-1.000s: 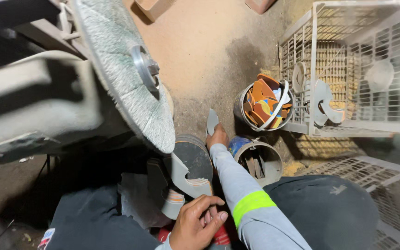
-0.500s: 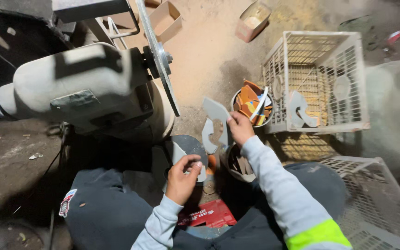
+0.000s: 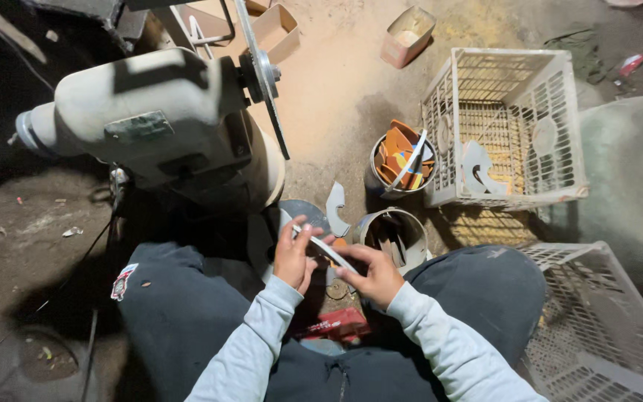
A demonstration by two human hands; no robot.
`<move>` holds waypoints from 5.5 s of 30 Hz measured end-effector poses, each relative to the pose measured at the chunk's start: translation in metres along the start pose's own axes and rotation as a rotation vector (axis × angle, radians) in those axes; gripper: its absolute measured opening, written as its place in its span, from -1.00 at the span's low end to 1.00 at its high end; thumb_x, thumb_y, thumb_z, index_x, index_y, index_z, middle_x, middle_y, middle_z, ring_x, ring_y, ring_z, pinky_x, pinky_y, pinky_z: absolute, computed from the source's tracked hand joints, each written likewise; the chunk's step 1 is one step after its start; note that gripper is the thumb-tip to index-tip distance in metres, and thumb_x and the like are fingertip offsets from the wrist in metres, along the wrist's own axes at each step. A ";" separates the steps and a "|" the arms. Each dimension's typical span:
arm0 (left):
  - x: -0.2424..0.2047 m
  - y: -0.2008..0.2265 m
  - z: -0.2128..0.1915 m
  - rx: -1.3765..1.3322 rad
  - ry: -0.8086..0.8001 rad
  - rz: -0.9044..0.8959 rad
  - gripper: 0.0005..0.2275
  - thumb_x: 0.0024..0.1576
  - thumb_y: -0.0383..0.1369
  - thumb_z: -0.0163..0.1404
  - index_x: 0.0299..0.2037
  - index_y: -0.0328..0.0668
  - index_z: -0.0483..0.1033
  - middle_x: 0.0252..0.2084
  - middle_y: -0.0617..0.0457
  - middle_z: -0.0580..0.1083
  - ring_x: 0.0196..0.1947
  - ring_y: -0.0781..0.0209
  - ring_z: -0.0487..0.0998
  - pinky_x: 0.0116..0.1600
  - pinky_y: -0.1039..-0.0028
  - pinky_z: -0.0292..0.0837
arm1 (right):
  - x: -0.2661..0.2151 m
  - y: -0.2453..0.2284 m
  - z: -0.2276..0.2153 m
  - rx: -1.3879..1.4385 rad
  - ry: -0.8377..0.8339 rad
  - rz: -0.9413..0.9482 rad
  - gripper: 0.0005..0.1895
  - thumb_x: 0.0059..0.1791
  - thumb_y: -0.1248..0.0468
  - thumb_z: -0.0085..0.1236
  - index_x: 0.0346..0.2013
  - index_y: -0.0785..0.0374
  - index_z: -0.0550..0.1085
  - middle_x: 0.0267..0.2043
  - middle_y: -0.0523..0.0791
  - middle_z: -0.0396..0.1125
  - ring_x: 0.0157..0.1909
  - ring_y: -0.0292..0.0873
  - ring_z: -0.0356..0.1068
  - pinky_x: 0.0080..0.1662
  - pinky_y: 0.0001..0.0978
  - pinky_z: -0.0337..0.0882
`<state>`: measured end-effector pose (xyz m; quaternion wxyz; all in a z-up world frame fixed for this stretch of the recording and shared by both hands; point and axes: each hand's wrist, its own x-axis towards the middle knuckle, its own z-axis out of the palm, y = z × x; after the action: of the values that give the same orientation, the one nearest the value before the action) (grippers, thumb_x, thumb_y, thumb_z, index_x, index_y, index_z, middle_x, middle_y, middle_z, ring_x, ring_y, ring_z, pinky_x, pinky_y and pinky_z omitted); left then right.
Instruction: The person sits on the floor and repeatedly picks up small, flat, irregularly shaped plastic pieces from a bucket. They rub the edges of each piece against a stationary grinding wheel to smooth them, then place the pieces back into the bucket. The process is repeated for multiple pieces.
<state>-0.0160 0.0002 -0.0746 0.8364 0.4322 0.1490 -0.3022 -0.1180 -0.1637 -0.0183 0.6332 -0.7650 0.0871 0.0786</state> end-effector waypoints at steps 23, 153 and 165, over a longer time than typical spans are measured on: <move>0.008 0.048 -0.002 -0.088 -0.056 -0.056 -0.70 0.27 -0.27 -0.08 0.19 -0.12 0.37 -0.06 -0.03 0.47 0.05 -0.04 0.56 -0.03 -0.02 0.61 | 0.043 0.001 -0.069 -0.148 0.373 -0.089 -0.77 -0.01 0.28 0.22 -0.08 0.27 0.59 -0.15 -0.08 0.54 -0.13 -0.16 0.53 -0.04 -0.30 0.51; 0.021 0.017 -0.011 -0.186 -0.055 -0.119 -0.68 0.34 -0.23 -0.14 0.20 -0.22 0.36 -0.05 -0.11 0.48 0.02 -0.09 0.56 0.01 -0.08 0.58 | 0.013 -0.007 0.002 0.436 -0.237 -0.024 -0.43 0.06 0.33 0.06 0.35 0.26 0.16 0.32 -0.18 0.13 0.39 -0.24 0.14 0.33 -0.32 0.23; 0.004 0.043 0.007 -0.057 -0.172 -0.155 -0.66 0.28 -0.23 -0.09 0.21 -0.16 0.35 -0.01 -0.13 0.47 0.04 -0.06 0.57 -0.09 -0.02 0.64 | 0.008 -0.047 -0.006 -0.183 -0.261 0.024 -0.62 -0.10 0.23 0.36 -0.15 0.31 0.37 -0.14 0.03 0.39 -0.04 -0.03 0.40 0.08 -0.29 0.39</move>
<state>0.0144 0.0124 -0.0453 0.8322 0.3677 0.1184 -0.3977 -0.0992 -0.1615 0.0262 0.5658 -0.8017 0.0057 0.1926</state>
